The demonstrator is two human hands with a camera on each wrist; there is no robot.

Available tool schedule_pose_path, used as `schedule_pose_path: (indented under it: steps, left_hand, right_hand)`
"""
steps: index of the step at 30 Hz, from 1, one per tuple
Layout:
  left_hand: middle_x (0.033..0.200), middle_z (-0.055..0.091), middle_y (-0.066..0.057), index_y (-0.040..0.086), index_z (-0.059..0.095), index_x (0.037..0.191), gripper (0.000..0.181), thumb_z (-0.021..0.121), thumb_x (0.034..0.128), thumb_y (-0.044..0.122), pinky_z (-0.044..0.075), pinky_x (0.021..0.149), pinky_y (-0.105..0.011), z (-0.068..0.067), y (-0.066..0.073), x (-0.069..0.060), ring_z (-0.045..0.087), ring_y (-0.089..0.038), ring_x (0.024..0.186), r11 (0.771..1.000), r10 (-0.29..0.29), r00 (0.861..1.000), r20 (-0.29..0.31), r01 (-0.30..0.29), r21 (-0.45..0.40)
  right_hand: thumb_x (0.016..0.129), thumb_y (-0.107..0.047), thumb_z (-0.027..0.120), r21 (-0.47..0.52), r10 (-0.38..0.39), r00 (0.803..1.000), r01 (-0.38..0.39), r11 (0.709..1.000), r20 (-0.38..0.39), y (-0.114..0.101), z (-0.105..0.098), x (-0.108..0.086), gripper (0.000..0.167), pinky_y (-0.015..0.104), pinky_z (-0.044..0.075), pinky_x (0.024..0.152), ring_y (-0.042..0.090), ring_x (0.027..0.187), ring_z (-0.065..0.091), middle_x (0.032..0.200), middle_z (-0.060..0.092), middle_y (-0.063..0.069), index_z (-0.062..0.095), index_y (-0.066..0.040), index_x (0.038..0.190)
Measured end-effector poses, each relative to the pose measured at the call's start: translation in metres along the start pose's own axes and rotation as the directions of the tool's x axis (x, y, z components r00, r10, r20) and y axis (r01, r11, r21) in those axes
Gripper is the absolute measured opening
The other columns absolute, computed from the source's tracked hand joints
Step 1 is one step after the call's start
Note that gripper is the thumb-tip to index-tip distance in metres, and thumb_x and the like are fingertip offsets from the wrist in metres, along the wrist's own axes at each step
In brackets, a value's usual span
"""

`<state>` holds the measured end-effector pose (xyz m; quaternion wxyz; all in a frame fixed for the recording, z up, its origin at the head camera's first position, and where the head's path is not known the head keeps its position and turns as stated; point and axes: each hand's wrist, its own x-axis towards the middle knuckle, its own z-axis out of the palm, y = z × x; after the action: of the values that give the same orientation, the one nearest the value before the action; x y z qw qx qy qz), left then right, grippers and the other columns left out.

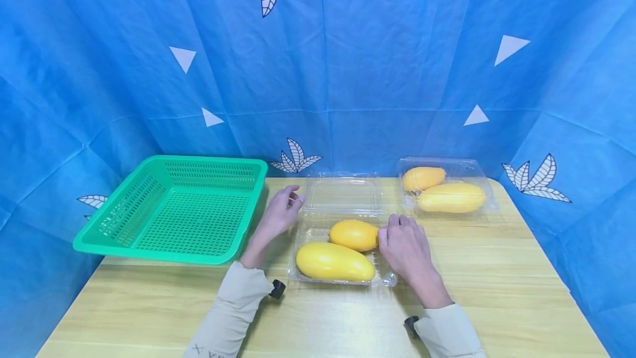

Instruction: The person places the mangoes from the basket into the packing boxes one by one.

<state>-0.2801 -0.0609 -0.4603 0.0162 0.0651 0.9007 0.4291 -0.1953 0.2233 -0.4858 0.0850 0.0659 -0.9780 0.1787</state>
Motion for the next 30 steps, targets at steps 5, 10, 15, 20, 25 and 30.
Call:
schedule_pose_path:
  steps: [5,10,15,20,25,30]
  left_hand:
    - [0.129,0.06,-0.021,-0.005,0.043,0.15,0.052,0.05,0.1082,0.024,0.051,0.101,-0.049,0.003,-0.008,0.005,0.059,-0.037,0.12,0.995,-0.022,0.999,0.033,0.025,-0.095]
    - [0.13,0.062,-0.021,-0.003,0.042,0.152,0.051,0.049,0.1085,0.023,0.052,0.102,-0.047,0.006,-0.016,0.01,0.061,-0.036,0.119,0.959,-0.106,0.991,0.079,0.122,-0.255]
    - [0.124,0.063,-0.023,-0.008,0.038,0.152,0.052,0.051,0.107,0.015,0.056,0.094,-0.036,0.009,-0.022,0.014,0.064,-0.032,0.11,0.859,-0.162,0.977,0.14,0.21,-0.467]
    - [0.132,0.059,-0.027,-0.01,0.033,0.153,0.053,0.051,0.1068,0.011,0.054,0.099,-0.034,0.012,-0.029,0.017,0.059,-0.035,0.121,0.756,-0.16,0.962,0.219,0.262,-0.6]
    - [0.138,0.055,-0.03,-0.011,0.032,0.152,0.051,0.048,0.1074,0.007,0.052,0.103,-0.038,0.014,-0.035,0.02,0.056,-0.039,0.128,0.653,-0.116,0.95,0.289,0.292,-0.698]
    - [0.141,0.053,-0.031,-0.011,0.032,0.153,0.05,0.048,0.1081,0.007,0.051,0.104,-0.038,0.014,-0.04,0.022,0.054,-0.04,0.131,0.596,-0.084,0.945,0.317,0.302,-0.744]
  right_hand:
    - [0.103,-0.016,0.043,-0.006,-0.002,1.0,0.002,1.0,-0.004,-0.001,-0.001,0.0,0.023,0.042,0.041,0.067,0.026,0.072,0.044,0.076,0.045,0.006,0.048,-0.009,0.082]
    - [0.103,-0.016,0.043,-0.001,0.005,1.0,-0.005,1.0,-0.001,-0.001,-0.001,0.0,0.023,0.042,0.042,0.067,0.026,0.073,0.045,0.077,0.046,0.006,0.048,-0.009,0.082]
    - [0.103,-0.016,0.043,0.006,0.009,1.0,-0.009,1.0,0.002,0.0,0.0,0.0,0.023,0.04,0.041,0.066,0.026,0.073,0.044,0.077,0.045,0.006,0.048,-0.009,0.082]
    - [0.103,-0.015,0.043,0.009,0.007,1.0,-0.007,1.0,0.003,0.0,0.0,0.001,0.022,0.039,0.04,0.065,0.026,0.073,0.043,0.077,0.045,0.006,0.047,-0.009,0.082]
    - [0.103,-0.015,0.042,0.009,0.007,1.0,-0.007,1.0,0.003,0.001,0.001,0.001,0.022,0.039,0.04,0.066,0.026,0.073,0.043,0.077,0.045,0.006,0.047,-0.009,0.082]
    - [0.102,-0.016,0.041,0.01,0.006,1.0,-0.006,1.0,0.003,0.001,0.002,0.001,0.023,0.039,0.04,0.065,0.026,0.073,0.043,0.076,0.044,0.006,0.047,-0.009,0.082]
